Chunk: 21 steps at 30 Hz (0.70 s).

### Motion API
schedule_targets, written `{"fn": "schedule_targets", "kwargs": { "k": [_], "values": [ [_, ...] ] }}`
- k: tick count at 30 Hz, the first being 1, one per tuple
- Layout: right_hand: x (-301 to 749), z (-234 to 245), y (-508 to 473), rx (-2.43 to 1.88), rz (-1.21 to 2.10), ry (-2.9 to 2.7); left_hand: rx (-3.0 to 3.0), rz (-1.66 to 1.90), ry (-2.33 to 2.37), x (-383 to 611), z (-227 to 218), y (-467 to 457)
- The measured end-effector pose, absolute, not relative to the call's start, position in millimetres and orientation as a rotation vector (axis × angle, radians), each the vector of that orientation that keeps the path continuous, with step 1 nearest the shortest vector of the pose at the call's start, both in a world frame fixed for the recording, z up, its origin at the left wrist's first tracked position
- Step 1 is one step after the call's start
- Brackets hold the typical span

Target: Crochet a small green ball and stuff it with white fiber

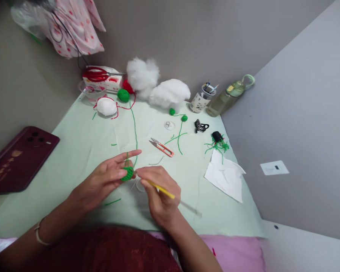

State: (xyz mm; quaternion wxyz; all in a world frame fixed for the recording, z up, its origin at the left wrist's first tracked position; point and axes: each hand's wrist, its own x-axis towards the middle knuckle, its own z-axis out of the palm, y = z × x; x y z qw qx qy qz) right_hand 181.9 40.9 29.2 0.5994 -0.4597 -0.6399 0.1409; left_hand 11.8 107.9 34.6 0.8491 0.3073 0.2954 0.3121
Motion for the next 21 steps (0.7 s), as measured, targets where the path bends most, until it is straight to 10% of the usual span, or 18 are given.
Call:
{"fn": "schedule_targets", "kwargs": {
  "k": [8,21],
  "values": [
    [184.7,30.9,46.0,-0.98,0.846,-1.138,0.841,0.663,0.642,8.4,30.3,104.2],
    [175.3,22.5,40.1,-1.18,0.126,-1.511,0.517,0.646,0.61,22.8,33.1,102.2]
  ]
}}
